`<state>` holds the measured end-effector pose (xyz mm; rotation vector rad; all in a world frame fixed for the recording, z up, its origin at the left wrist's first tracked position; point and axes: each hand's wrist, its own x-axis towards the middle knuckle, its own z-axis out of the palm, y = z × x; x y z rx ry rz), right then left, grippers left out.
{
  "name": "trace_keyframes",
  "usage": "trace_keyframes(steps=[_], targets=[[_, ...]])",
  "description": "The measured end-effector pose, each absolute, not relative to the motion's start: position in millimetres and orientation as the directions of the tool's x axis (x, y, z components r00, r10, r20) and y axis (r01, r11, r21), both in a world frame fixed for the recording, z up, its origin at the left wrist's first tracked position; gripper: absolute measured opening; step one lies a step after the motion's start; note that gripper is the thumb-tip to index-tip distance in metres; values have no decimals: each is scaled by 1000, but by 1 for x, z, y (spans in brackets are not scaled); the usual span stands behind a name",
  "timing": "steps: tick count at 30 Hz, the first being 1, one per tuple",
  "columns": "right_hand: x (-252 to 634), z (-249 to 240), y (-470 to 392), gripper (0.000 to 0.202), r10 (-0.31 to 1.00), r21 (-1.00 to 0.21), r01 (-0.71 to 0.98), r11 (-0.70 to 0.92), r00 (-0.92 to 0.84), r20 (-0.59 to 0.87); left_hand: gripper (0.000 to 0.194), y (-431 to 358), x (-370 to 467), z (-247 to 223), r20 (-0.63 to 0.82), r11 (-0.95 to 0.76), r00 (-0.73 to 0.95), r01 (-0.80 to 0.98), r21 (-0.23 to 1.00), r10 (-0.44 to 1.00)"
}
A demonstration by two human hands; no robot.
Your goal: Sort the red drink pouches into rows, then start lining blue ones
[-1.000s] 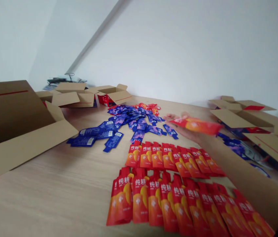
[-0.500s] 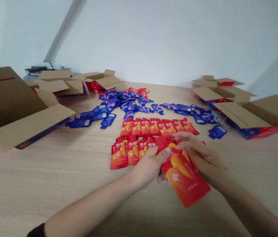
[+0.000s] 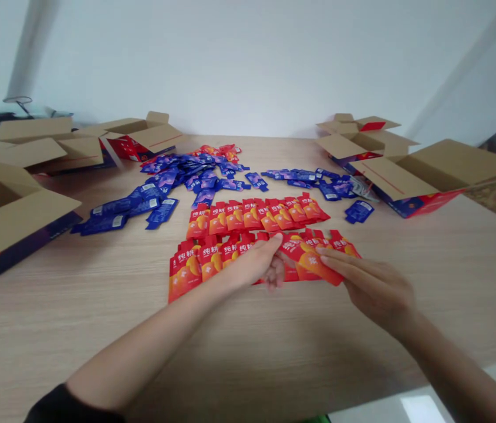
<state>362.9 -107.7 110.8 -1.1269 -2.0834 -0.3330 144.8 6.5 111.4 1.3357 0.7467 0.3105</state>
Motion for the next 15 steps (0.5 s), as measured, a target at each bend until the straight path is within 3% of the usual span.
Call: trace_keyframes(steps=[2,4,6,9,15], targets=[[378,109,-83,62,613,-153,841,520,-242,752,51,29,132,114,-254,32,707,311,950,660],[394,101,-48,49,603,-184,861,474,-165,781,33,49,119,116,-177,-163,673,411,897,718],[409,87,-8,39,615,-200,869,453,-143,775,23,62,108,114,-141,-277,678,469,839,721],[425,62,48,38,718,-216,875,433,-189,670,24,62,95,107,-142,-322,726,460,827,672],[430,33,94,57,866,-170,915,367,-268,423,24,27,77,96,-202,-360,827,430,828,525]])
